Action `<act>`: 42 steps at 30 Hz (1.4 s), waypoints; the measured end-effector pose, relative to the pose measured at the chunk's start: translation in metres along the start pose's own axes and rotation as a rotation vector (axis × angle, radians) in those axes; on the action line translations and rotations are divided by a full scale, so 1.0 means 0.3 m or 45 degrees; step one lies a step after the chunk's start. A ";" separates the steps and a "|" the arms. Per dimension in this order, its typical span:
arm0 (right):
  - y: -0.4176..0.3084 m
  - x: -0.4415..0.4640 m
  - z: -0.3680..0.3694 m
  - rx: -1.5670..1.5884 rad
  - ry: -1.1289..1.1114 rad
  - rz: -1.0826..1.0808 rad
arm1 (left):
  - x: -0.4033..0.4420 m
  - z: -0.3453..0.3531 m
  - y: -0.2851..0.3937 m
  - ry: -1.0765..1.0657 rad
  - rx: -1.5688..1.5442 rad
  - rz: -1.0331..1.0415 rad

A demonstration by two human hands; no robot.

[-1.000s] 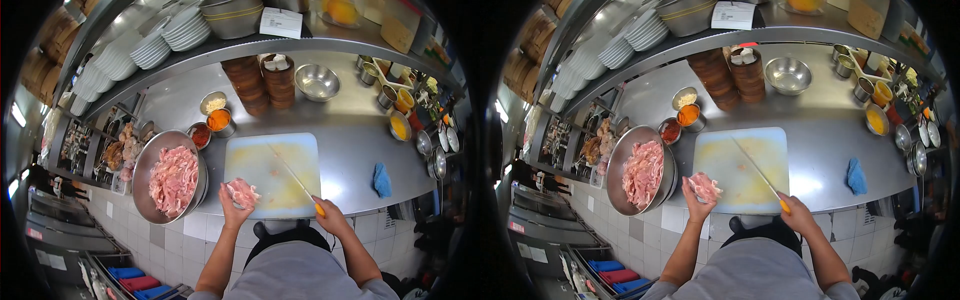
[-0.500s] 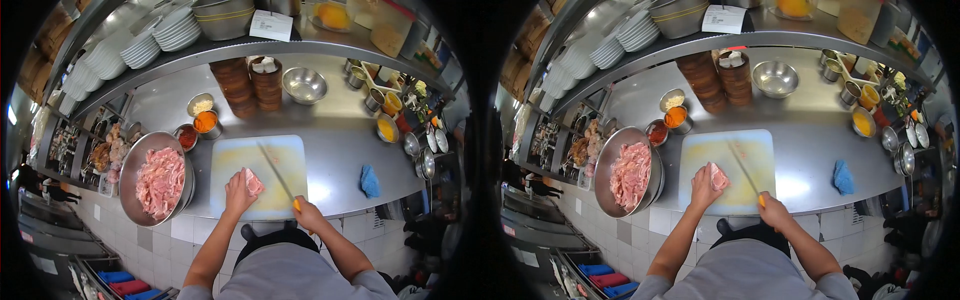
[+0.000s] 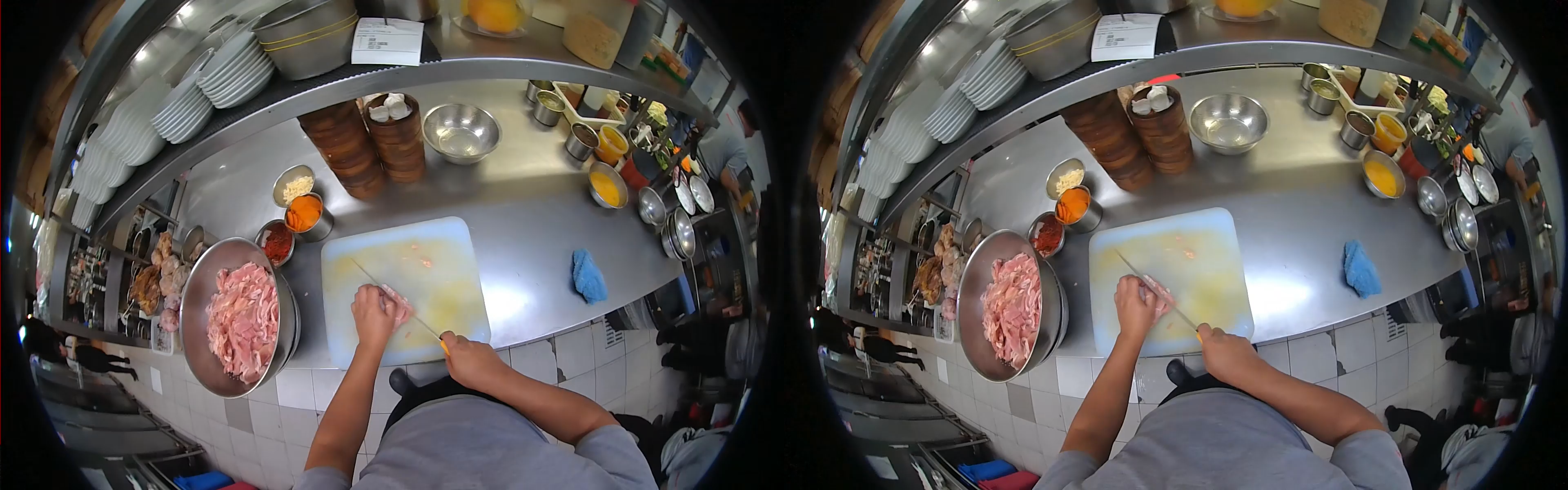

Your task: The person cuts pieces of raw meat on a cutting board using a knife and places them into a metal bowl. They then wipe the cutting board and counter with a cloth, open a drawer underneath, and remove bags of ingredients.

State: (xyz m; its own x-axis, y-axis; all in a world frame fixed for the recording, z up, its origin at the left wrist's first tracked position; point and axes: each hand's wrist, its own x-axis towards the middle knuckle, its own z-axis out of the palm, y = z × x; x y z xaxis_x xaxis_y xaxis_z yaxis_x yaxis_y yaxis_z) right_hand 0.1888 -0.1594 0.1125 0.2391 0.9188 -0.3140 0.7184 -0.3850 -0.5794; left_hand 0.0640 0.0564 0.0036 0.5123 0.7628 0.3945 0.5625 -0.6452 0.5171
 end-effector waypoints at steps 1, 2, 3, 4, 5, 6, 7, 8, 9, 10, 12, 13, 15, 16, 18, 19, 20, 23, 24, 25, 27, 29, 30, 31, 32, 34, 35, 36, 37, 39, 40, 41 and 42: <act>-0.003 -0.010 -0.008 0.005 0.003 0.012 | -0.003 0.004 0.000 -0.010 -0.006 0.006; -0.009 -0.025 -0.023 -0.012 -0.036 0.020 | -0.006 0.005 -0.003 -0.001 0.014 0.017; -0.016 -0.038 -0.040 -0.029 -0.076 0.027 | -0.005 0.003 -0.002 0.010 0.033 0.028; -0.021 -0.048 -0.059 -0.025 -0.076 0.036 | -0.004 0.002 0.000 0.002 0.029 0.031; -0.024 -0.056 -0.081 -0.043 -0.216 0.077 | -0.005 0.002 0.002 0.003 0.030 0.032; -0.025 -0.058 -0.097 -0.062 -0.356 0.117 | -0.004 0.001 0.009 0.007 0.030 0.032; -0.028 -0.054 -0.105 -0.064 -0.358 0.126 | -0.001 -0.002 0.014 0.002 0.023 0.031; -0.034 -0.048 -0.108 -0.056 -0.331 0.111 | 0.000 -0.007 0.016 -0.015 0.014 0.037; -0.042 -0.037 -0.110 -0.050 -0.306 0.094 | -0.001 -0.009 0.015 -0.030 0.007 0.041; -0.050 -0.012 -0.107 -0.052 -0.313 0.096 | -0.001 -0.011 0.013 -0.033 0.005 0.034; -0.061 0.084 -0.082 -0.090 -0.245 0.045 | 0.009 -0.015 0.007 -0.041 -0.044 0.068; -0.058 0.138 -0.055 -0.099 -0.191 0.008 | 0.007 -0.012 0.002 -0.042 -0.042 0.063; -0.070 0.249 -0.013 -0.109 -0.137 -0.040 | 0.010 -0.008 -0.005 -0.080 -0.017 0.053; -0.087 0.296 -0.003 -0.087 -0.103 -0.071 | 0.009 -0.011 -0.005 -0.078 -0.012 0.052; -0.101 0.353 0.025 -0.071 -0.069 -0.105 | 0.010 -0.010 -0.001 -0.083 -0.014 0.034; -0.105 0.377 0.040 -0.056 -0.061 -0.089 | 0.013 -0.006 0.001 -0.075 -0.012 0.031; -0.106 0.388 0.059 -0.038 -0.059 -0.069 | 0.009 -0.002 0.002 -0.038 0.010 0.043; -0.095 0.276 0.018 0.017 -0.159 0.087 | -0.007 0.007 0.003 0.010 0.027 0.033; -0.066 0.217 0.018 -0.002 -0.171 0.088 | -0.003 0.009 0.003 0.034 0.028 0.028; -0.034 0.154 0.021 -0.021 -0.182 0.090 | -0.002 0.013 0.004 0.040 0.025 0.013; -0.008 0.056 -0.014 -0.032 -0.283 0.155 | 0.001 0.013 0.006 0.049 0.017 0.025; 0.001 0.043 -0.008 -0.033 -0.384 0.237 | -0.001 0.009 0.011 0.045 0.005 0.002; 0.010 0.072 0.020 -0.032 -0.314 0.190 | 0.004 0.011 0.015 0.048 -0.005 -0.004; 0.013 0.106 0.047 -0.032 -0.243 0.138 | 0.004 0.013 0.014 0.049 -0.009 -0.006; 0.009 0.156 0.064 -0.034 -0.244 0.134 | 0.004 0.008 0.009 0.015 -0.020 -0.012; -0.007 0.275 0.093 -0.022 -0.135 0.061 | 0.005 -0.003 -0.004 -0.010 -0.021 -0.015; 0.005 0.311 0.134 -0.022 -0.132 0.059 | 0.003 -0.003 -0.005 -0.001 -0.024 -0.017; 0.008 0.350 0.146 -0.017 -0.075 0.003 | 0.016 0.002 0.004 0.018 -0.032 -0.017; 0.020 0.369 0.155 -0.012 -0.023 -0.052 | 0.024 0.007 0.010 0.027 -0.036 -0.015; 0.035 0.340 0.152 -0.010 -0.075 0.013 | 0.013 0.009 0.015 0.077 -0.005 -0.007; 0.026 0.312 0.132 0.000 -0.129 0.082 | 0.007 0.007 0.018 0.075 -0.003 -0.014; 0.028 0.266 0.115 0.000 -0.134 0.081 | 0.011 0.009 0.021 0.074 0.015 -0.039; 0.041 0.196 0.098 -0.010 -0.206 0.137 | 0.014 0.011 0.026 0.073 0.030 -0.063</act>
State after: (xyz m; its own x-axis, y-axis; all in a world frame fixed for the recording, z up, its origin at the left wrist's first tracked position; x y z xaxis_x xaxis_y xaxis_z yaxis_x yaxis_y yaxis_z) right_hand 0.1925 -0.1128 0.0647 0.2074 0.8462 -0.4908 0.6997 -0.4790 -0.5301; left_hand 0.0726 0.0545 0.0068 0.4461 0.7944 0.4123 0.6014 -0.6072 0.5192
